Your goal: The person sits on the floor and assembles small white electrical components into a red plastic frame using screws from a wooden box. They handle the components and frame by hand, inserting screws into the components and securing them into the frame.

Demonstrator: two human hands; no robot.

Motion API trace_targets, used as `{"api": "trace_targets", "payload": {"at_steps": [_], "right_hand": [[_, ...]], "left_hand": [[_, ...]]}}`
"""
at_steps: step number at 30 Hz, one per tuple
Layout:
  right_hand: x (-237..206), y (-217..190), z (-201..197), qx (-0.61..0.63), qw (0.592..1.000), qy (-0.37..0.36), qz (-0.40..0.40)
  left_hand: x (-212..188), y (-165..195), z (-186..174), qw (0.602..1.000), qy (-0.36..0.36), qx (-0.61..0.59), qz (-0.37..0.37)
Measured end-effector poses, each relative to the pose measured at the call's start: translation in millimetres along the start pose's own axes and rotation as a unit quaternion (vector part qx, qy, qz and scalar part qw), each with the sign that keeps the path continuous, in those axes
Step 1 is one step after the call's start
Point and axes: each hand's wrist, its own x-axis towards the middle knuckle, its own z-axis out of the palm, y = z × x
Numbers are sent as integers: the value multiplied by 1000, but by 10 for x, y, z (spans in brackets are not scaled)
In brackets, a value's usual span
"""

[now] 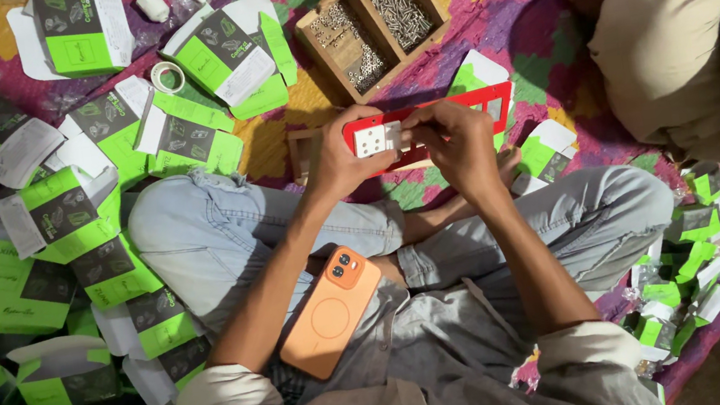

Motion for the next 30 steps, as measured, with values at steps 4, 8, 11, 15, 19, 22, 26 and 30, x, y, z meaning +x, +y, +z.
{"api": "trace_targets", "payload": {"at_steps": [4, 8, 11, 15, 19, 22, 26, 30], "right_hand": [[47, -72, 33, -57, 998, 3, -30], [66, -97, 58, -91, 994, -5, -60], [59, -101, 83, -67, 996, -17, -49], [28, -62, 136, -58, 996, -2, -66], [19, 80, 163, 91, 995, 26, -13], [-21, 257, 15, 221, 968, 90, 81], [-248, 476, -163, 255, 942, 211, 54], [-443, 695, -191, -12, 991, 121, 50]], "left_hand": [[7, -11, -9, 1000, 6, 21, 5], [-2, -63, -19, 1000, -1, 26, -9], [-4, -115, -1, 1000, 2, -21, -21], [-4, -147, 0, 1000, 4, -22, -19], [-20, -84, -33, 999, 8, -47, -27], [2, -11, -101, 998, 41, -17, -41], [69, 73, -183, 993, 114, -36, -25], [65, 141, -231, 972, 158, -148, -87]]}}
